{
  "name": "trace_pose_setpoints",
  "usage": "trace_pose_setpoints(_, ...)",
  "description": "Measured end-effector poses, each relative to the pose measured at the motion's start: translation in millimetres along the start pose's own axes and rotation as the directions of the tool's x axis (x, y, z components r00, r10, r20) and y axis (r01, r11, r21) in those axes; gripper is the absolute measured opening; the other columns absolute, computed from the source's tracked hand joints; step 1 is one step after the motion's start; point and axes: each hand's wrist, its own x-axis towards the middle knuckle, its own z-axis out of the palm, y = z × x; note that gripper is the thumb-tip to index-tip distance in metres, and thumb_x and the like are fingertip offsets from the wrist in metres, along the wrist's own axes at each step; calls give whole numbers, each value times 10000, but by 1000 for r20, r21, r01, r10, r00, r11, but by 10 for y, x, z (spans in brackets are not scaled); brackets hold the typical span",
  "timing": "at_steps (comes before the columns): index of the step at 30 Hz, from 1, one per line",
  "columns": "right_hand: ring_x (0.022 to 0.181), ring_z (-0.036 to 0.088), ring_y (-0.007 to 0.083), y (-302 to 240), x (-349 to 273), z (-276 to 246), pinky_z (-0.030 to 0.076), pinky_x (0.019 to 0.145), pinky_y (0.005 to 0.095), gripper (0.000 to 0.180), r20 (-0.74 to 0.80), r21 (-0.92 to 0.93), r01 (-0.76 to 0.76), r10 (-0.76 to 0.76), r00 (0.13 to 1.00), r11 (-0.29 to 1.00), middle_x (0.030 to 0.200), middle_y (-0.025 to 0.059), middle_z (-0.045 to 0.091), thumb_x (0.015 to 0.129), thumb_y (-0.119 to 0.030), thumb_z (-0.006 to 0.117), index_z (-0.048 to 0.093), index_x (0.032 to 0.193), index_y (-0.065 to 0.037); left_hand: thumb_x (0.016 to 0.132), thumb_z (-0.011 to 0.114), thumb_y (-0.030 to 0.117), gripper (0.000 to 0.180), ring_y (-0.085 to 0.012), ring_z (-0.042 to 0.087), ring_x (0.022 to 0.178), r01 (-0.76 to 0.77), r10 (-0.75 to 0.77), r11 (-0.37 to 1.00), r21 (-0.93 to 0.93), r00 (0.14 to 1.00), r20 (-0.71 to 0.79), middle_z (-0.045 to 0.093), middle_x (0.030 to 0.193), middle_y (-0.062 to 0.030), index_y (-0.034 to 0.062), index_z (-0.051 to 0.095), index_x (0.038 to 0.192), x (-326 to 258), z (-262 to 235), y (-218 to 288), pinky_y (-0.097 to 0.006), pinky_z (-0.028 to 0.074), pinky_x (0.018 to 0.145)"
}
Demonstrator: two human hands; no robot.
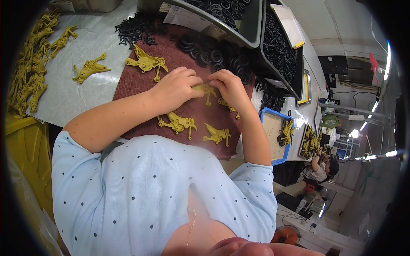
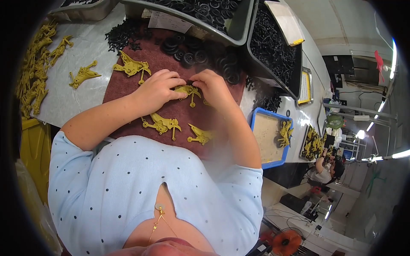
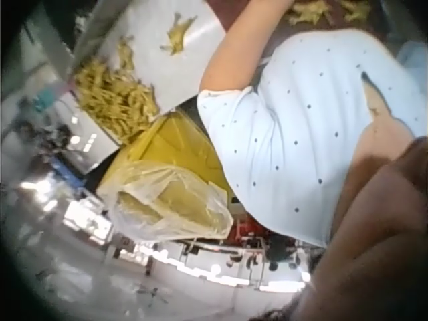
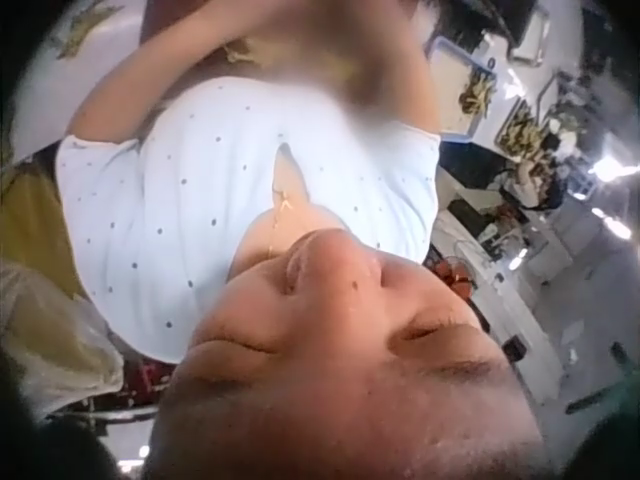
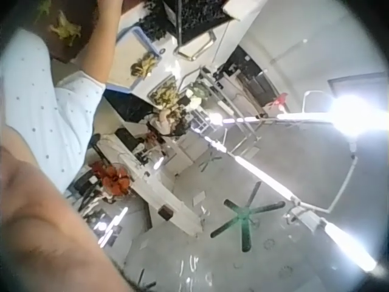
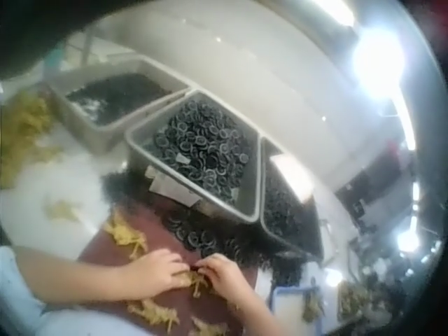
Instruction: The person assembles toy motorcycles by fitting wheels and handlebars into plastic motorcycle frame pieces, pressing the frame halves together by hand, and placing the assembled motorcycles onto a tray.
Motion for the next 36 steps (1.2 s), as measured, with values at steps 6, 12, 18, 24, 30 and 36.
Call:
trace_pose_setpoints(6, 877, 580, 341, -1, 32, 83, 473, 752, 389, 155, 21, -38, 21, -21, 1000, 999, 887, 138, 591, 769, 47, 643, 647, 903, -33, 770, 609, 144, 265, -267, 532, 1103, 5, -5, 1000, -6, 1000, -21, 628, 1109, -85, 115, 745, 995, 1, 2, 3, -380, 414, 970)
trace_pose_setpoints(12, 877, 553, 342, 32, 29, 125, 463, 739, 397, 189, 8, -46, 97, -97, 995, 994, 871, 135, 567, 735, 102, 602, 625, 864, -34, 770, 621, 145, 245, -261, 539, 1060, 7, -8, 999, -34, 999, -48, 609, 1070, -80, 126, 751, 977, 2, 24, -10, -376, 420, 950)
trace_pose_setpoints(18, 900, 591, 281, 58, -56, 15, 477, 771, 344, 203, 15, 113, -29, 28, 1000, 993, 941, 112, 605, 784, 22, 669, 690, 970, -55, 752, 617, 152, 220, -242, 543, 1015, -48, 45, 999, -25, 994, -104, 601, 1007, -68, 125, 747, 928, 9, 39, -36, -366, 427, 923)
trace_pose_setpoints(24, 906, 610, 222, -82, -33, -47, 488, 792, 321, 199, 124, 256, -382, 361, 924, 888, 959, 100, 629, 787, -103, 748, 702, 965, -28, 753, 623, 149, 217, -254, 533, 1030, -80, 80, 997, 10, 992, -97, 597, 1026, -76, 122, 746, 929, 22, 30, -27, -371, 425, 928)
trace_pose_setpoints(30, 805, 642, 188, -153, 122, -106, 503, 735, 317, 254, 236, 51, -343, 323, 917, 938, 894, 135, 681, 771, -92, 720, 677, 990, 28, 772, 637, 161, 191, -280, 524, 1024, -129, 133, 991, 36, 983, -124, 588, 1040, -108, 83, 730, 919, -3, 39, -42, -386, 428, 925)
trace_pose_setpoints(36, 806, 663, 222, -172, 111, -116, 504, 737, 329, 245, 295, -29, -342, 335, 895, 939, 900, 164, 694, 777, -84, 703, 666, 989, 34, 762, 662, 156, 191, -300, 522, 1021, -155, 158, 988, 26, 978, -135, 577, 1026, -131, 30, 710, 898, 31, 41, -24, -401, 433, 920)
